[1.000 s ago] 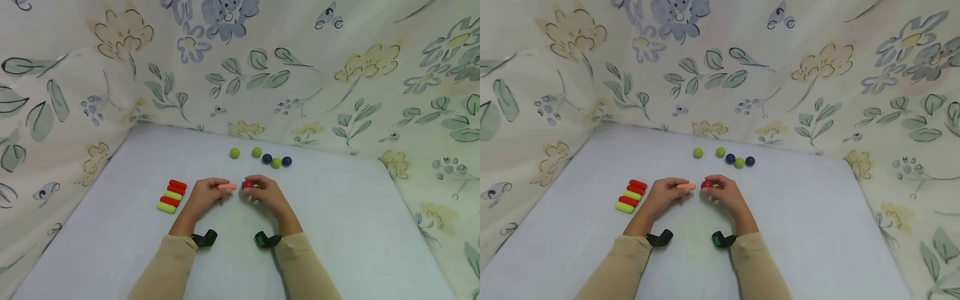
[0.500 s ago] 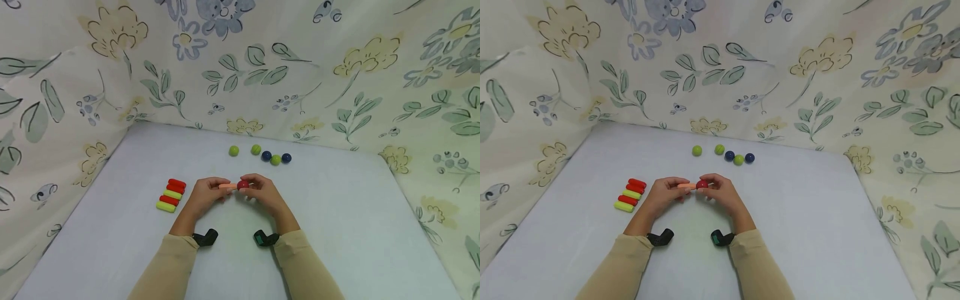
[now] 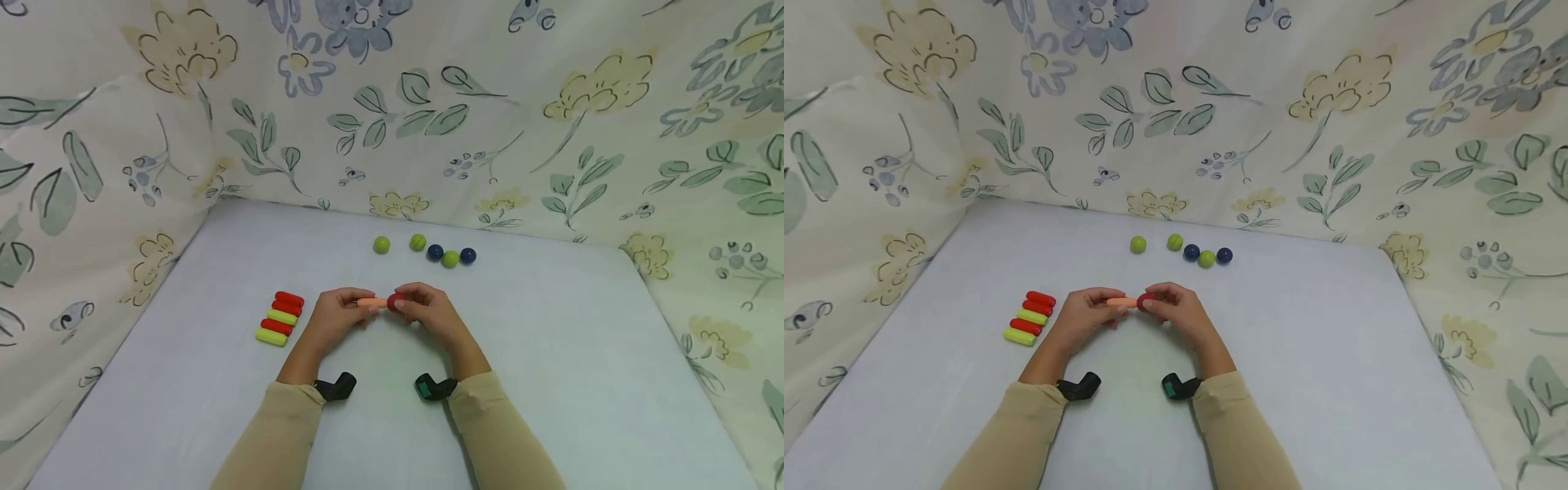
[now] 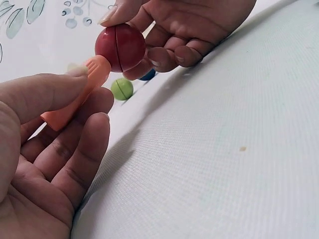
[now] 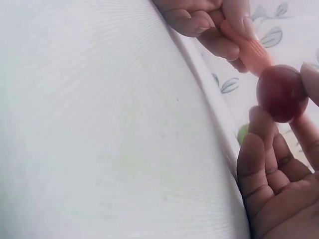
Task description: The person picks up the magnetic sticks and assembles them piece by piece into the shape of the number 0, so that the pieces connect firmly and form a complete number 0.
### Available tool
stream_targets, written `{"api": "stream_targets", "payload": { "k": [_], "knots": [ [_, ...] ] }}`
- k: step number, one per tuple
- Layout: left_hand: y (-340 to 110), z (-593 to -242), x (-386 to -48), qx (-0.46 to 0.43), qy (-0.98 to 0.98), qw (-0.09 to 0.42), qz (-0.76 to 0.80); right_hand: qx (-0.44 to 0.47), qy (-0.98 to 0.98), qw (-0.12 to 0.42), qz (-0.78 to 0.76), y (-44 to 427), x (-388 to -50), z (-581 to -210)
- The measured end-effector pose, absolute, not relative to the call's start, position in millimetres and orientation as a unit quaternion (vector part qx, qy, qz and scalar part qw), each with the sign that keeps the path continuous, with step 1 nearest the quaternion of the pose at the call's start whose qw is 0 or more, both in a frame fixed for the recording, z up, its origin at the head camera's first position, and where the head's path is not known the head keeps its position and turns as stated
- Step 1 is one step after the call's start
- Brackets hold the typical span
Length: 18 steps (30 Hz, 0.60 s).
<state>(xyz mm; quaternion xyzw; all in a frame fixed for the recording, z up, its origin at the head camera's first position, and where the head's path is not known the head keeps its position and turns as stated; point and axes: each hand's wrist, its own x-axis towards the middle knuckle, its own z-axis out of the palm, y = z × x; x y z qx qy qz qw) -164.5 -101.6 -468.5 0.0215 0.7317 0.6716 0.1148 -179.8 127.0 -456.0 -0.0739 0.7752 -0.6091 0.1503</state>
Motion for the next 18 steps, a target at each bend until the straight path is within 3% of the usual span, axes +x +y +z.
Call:
{"api": "stream_targets", "payload": {
  "k": [11, 18],
  "knots": [
    [-100.7, -468.5, -166.0, 0.016, 0.730, 0.121, 0.673, -0.036, 0.775, 0.162, -0.610, 126.6, -180.4, -452.8],
    [-98.6, -466.3, -165.2, 0.018, 0.732, 0.143, 0.666, -0.025, 0.743, 0.134, -0.656, 125.1, -179.8, -449.7]
  ]
}}
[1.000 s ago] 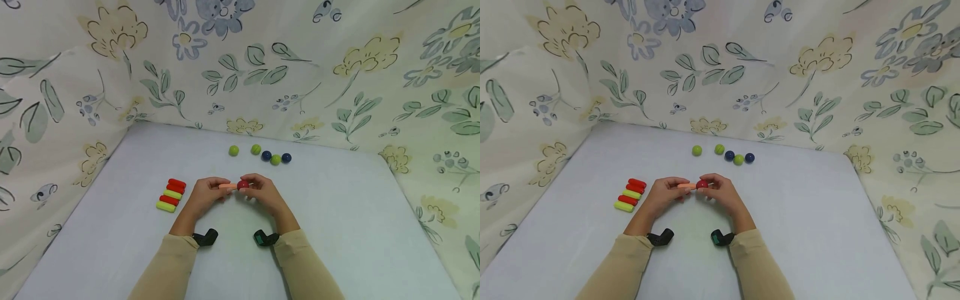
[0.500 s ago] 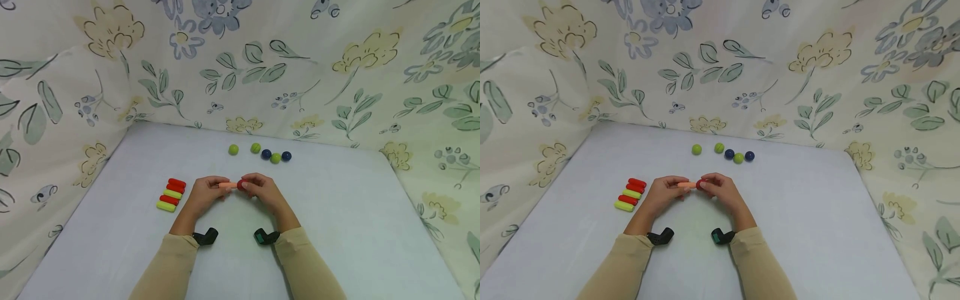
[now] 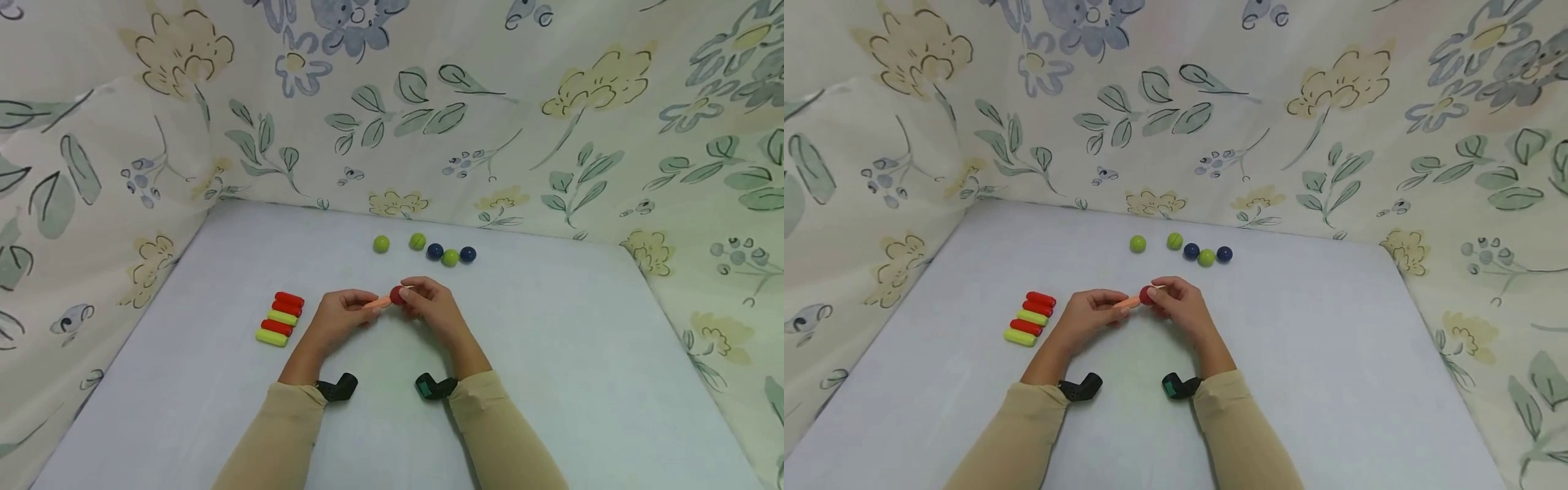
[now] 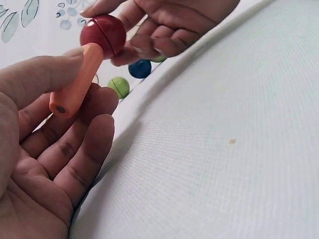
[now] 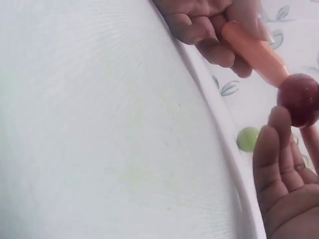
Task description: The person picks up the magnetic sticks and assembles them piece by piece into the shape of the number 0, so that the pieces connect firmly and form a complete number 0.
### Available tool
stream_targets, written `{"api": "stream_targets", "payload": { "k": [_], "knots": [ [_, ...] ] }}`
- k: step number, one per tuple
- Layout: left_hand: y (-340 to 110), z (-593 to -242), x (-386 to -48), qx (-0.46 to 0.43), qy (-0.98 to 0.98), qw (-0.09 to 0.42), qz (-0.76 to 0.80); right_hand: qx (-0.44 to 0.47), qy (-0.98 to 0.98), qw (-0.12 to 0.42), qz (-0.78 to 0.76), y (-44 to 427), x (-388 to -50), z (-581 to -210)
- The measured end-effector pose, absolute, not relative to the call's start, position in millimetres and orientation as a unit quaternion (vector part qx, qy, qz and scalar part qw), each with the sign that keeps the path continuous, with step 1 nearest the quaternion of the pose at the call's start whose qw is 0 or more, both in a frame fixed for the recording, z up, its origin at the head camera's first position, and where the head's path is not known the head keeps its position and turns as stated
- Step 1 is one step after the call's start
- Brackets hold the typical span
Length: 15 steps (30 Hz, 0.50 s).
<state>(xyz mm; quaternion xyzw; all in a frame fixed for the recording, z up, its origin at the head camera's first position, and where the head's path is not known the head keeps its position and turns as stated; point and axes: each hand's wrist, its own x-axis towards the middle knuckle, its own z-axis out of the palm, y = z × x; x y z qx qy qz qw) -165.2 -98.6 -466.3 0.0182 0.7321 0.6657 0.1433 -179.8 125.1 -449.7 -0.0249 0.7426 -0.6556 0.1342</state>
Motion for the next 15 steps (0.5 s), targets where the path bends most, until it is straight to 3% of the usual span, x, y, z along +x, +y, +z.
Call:
{"api": "stream_targets", "payload": {
  "k": [15],
  "knots": [
    [-96, -465, -165, 0.035, 0.754, 0.140, 0.641, -0.043, 0.698, 0.112, -0.706, 111, -174, -444]
  ]
}}
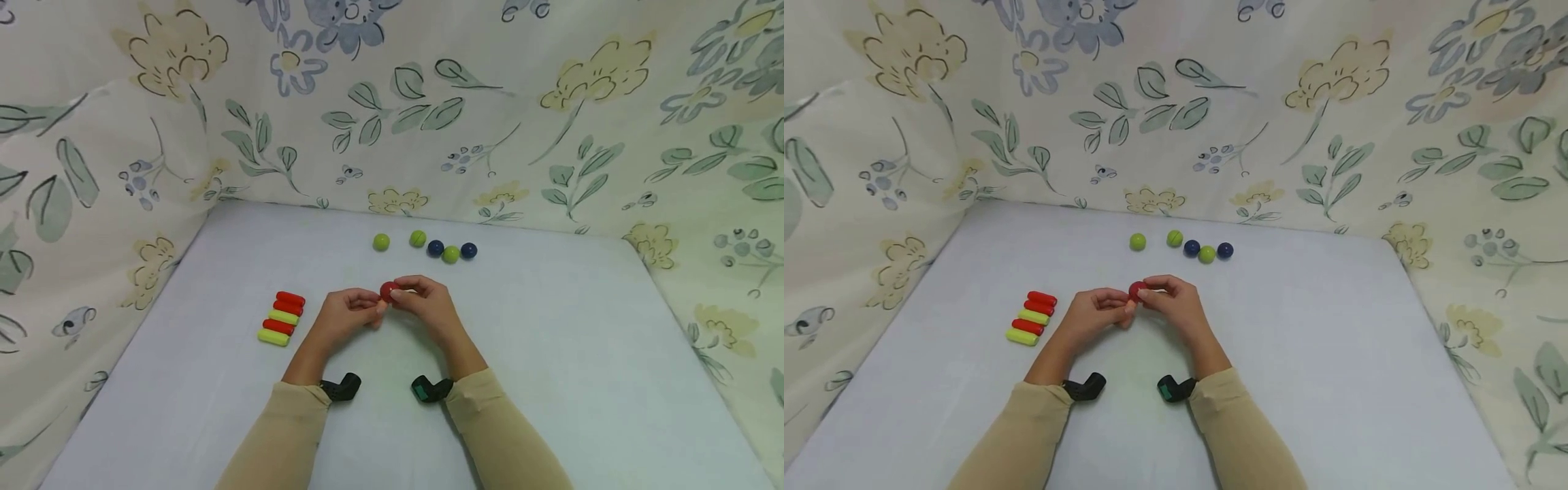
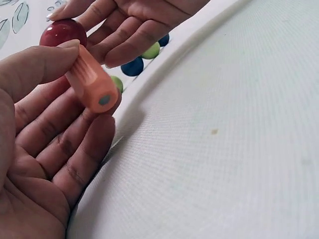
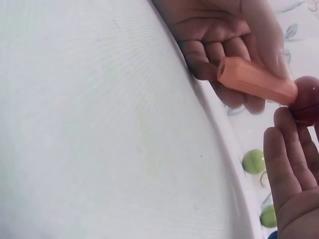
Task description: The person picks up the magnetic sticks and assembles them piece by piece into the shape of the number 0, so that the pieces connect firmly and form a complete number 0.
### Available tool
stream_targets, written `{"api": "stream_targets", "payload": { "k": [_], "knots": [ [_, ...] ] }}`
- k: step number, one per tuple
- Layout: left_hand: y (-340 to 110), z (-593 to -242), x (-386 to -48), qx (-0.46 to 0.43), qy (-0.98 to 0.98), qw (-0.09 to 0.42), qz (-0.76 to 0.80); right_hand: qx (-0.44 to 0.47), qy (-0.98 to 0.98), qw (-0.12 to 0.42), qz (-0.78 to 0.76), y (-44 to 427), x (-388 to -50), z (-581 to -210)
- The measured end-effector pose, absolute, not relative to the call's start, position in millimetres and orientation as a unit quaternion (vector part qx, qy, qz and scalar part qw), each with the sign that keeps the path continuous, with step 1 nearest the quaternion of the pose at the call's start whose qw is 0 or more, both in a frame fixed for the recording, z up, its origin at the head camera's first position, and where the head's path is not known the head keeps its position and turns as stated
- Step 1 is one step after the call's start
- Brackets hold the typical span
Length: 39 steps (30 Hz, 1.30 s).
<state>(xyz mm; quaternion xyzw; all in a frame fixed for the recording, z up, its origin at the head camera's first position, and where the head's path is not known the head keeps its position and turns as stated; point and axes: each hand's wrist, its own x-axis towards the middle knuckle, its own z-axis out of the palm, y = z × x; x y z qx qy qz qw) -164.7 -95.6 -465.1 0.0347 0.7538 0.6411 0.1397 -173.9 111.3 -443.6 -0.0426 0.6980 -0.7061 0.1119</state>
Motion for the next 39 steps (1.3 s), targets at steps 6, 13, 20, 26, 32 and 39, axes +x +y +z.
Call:
{"api": "stream_targets", "payload": {
  "k": [6, 13, 20, 26, 32, 39],
  "knots": [
    [-93.9, -464.7, -165.6, 0.036, 0.763, 0.141, 0.629, -0.054, 0.716, 0.105, -0.688, 111.0, -172.7, -445.4],
    [-94.9, -464.9, -165.4, 0.039, 0.743, 0.136, 0.654, -0.035, 0.728, 0.111, -0.676, 107.5, -171.4, -445.6],
    [-97.9, -464.4, -164.6, 0.001, 0.719, 0.125, 0.683, -0.061, 0.769, 0.158, -0.616, 107.5, -171.8, -448.3],
    [-98.4, -465.8, -164.9, 0.000, 0.698, 0.116, 0.706, -0.080, 0.774, 0.183, -0.601, 107.9, -172.3, -449.0],
    [-99.2, -466.2, -164.1, 0.014, 0.697, 0.109, 0.709, -0.073, 0.793, 0.150, -0.586, 111.9, -172.0, -445.1],
    [-101.3, -462.5, -164.0, 0.017, 0.713, 0.109, 0.693, -0.019, 0.761, 0.106, -0.640, 117.2, -177.2, -448.0]
  ]
}}
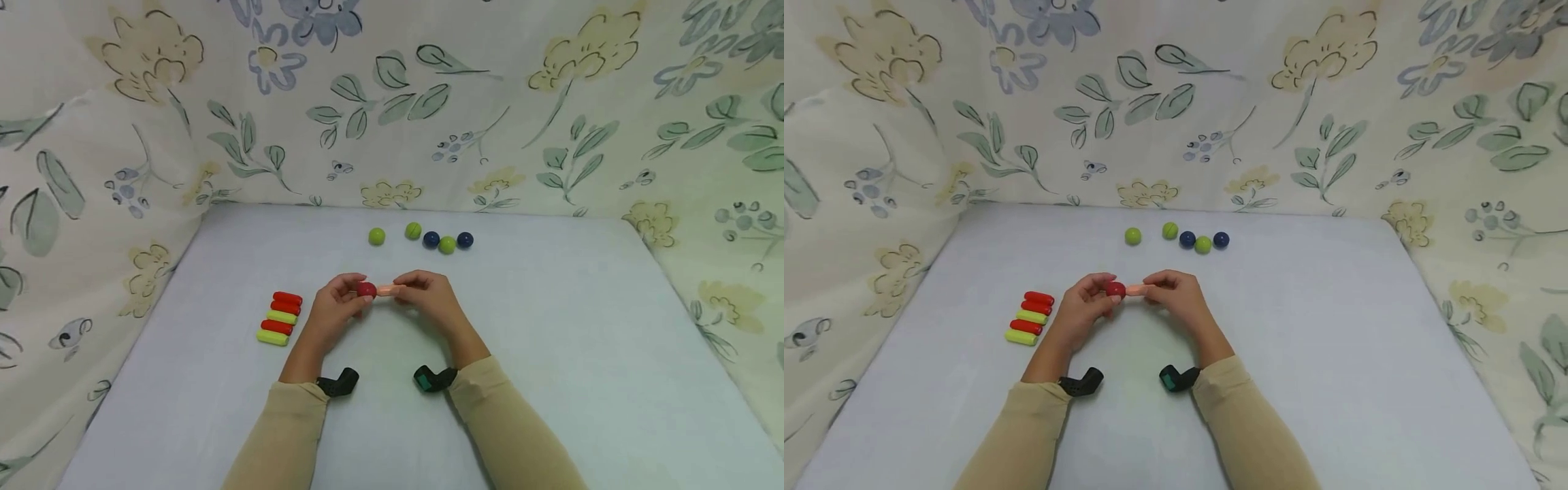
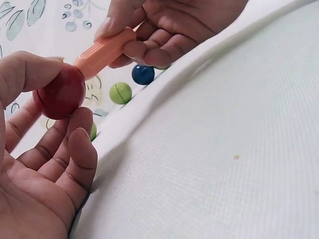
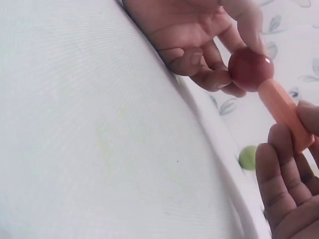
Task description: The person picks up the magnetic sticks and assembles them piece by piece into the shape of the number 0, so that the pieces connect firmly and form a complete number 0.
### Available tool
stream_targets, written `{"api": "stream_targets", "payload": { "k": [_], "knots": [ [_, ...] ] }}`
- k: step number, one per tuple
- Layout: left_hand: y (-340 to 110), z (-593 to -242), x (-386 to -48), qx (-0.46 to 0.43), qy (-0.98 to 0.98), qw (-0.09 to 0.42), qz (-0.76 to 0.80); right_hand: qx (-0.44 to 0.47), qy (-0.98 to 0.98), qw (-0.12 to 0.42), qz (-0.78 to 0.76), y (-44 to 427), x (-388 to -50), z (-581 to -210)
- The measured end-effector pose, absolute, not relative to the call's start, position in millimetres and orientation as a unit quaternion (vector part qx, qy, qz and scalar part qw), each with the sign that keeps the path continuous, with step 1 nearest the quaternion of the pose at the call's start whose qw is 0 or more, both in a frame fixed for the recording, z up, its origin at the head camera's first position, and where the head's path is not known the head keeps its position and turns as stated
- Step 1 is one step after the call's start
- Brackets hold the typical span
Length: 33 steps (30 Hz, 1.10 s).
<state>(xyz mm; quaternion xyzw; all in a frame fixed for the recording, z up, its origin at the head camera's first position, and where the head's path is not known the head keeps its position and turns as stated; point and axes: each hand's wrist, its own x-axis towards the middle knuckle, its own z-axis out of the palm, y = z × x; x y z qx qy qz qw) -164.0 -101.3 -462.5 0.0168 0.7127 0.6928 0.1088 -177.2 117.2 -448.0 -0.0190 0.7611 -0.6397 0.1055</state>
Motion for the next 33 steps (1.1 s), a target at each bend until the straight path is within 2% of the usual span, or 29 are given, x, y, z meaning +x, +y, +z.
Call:
{"api": "stream_targets", "payload": {
  "k": [9, 19, 25, 29, 33],
  "knots": [
    [-104, -462, -166, 0.023, 0.713, 0.109, 0.692, -0.010, 0.745, 0.079, -0.662, 128, -187, -440],
    [-105, -465, -167, 0.012, 0.702, 0.119, 0.702, 0.146, 0.709, -0.019, -0.690, 174, -208, -432],
    [-104, -463, -167, 0.013, 0.696, 0.125, 0.707, 0.176, 0.767, -0.011, -0.617, 200, -232, -431],
    [-104, -463, -166, 0.013, 0.697, 0.125, 0.706, 0.126, 0.834, -0.001, -0.537, 212, -245, -433],
    [-105, -464, -166, 0.019, 0.700, 0.123, 0.703, 0.073, 0.868, 0.034, -0.489, 218, -253, -432]
  ]
}}
